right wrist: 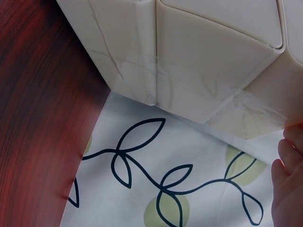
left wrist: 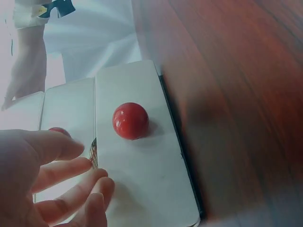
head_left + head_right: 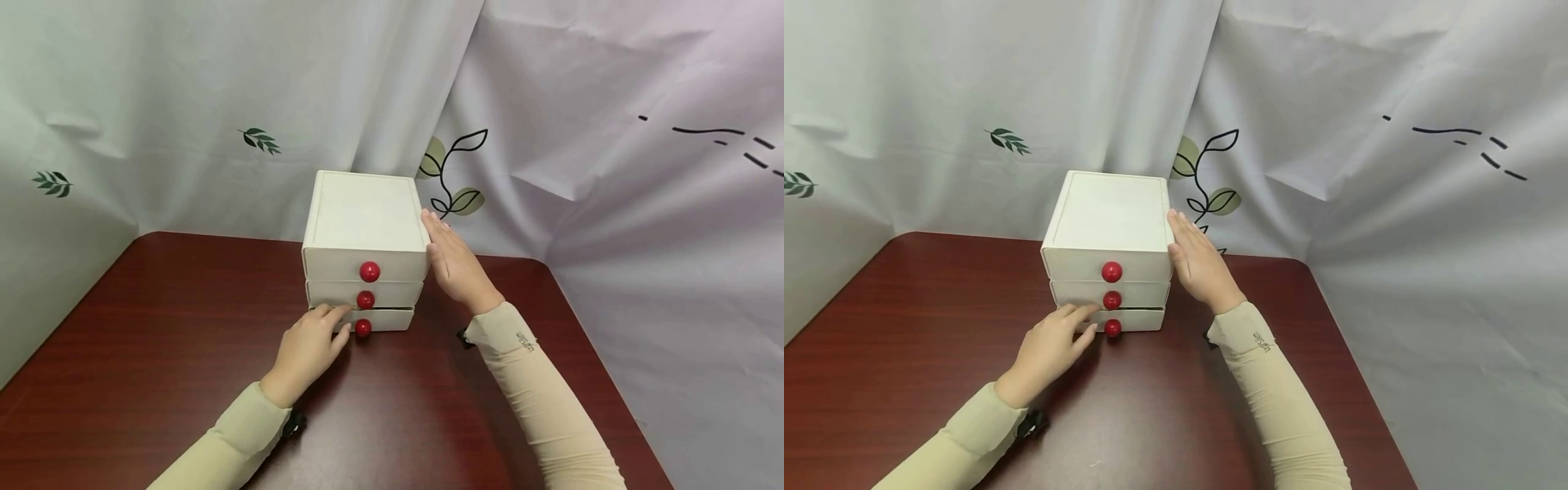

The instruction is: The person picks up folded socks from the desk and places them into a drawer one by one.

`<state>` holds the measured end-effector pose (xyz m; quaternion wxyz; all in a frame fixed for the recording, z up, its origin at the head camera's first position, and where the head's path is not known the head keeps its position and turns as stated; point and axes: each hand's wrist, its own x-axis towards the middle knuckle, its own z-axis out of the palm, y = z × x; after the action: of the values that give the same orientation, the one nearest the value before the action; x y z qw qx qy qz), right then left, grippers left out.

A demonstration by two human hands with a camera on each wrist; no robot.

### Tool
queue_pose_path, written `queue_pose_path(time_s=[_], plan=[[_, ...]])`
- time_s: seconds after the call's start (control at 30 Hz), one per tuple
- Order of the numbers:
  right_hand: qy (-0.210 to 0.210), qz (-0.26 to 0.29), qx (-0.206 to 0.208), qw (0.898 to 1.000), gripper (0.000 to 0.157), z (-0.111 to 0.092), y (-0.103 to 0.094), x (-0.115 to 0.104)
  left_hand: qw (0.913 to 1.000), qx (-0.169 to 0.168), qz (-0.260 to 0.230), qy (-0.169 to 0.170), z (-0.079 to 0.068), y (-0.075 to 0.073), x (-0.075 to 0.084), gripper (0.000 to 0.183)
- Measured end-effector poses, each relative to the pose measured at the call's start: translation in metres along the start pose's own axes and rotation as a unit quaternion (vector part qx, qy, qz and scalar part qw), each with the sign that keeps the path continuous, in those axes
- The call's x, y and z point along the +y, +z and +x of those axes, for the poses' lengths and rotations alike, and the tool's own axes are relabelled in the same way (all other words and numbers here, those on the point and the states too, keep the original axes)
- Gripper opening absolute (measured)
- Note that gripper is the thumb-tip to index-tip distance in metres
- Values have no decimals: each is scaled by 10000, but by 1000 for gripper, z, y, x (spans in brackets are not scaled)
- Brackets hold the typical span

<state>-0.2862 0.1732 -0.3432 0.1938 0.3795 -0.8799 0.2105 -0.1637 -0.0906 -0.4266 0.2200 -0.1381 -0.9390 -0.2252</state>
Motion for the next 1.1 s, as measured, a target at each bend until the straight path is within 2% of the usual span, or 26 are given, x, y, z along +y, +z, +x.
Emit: queue_pose_path(time_s=[0.17, 0.27, 0.43, 0.53, 0.63, 0.83, 0.97, 1.1], plan=[[-9, -20, -28, 10000, 89, -1, 0, 1, 9997, -166, 150, -18, 0, 1, 5, 32], [6, -51, -35, 10000, 88, -1, -2, 1, 9988, -196, 452, -4, 1, 3, 10, 35], [38, -31, 33, 10000, 91, -1, -2, 3, 9951, -63, 968, 168, 2, 12, 17, 40], [36, 22, 12, 10000, 91, -1, 0, 3, 9940, -69, 1078, 153, 1, 16, 18, 42], [25, 54, -26, 10000, 91, 0, 2, 2, 9951, -223, 965, 61, 2, 15, 15, 39], [67, 58, -81, 9999, 91, -1, 3, 1, 9981, -579, 180, -67, -2, 7, 9, 34], [71, 22, -105, 9999, 90, 0, 1, 1, 9954, -906, -302, -120, -5, 7, 9, 25], [73, 27, -95, 9999, 91, 1, 0, 0, 9909, -1186, -553, -328, -4, 10, 10, 15]])
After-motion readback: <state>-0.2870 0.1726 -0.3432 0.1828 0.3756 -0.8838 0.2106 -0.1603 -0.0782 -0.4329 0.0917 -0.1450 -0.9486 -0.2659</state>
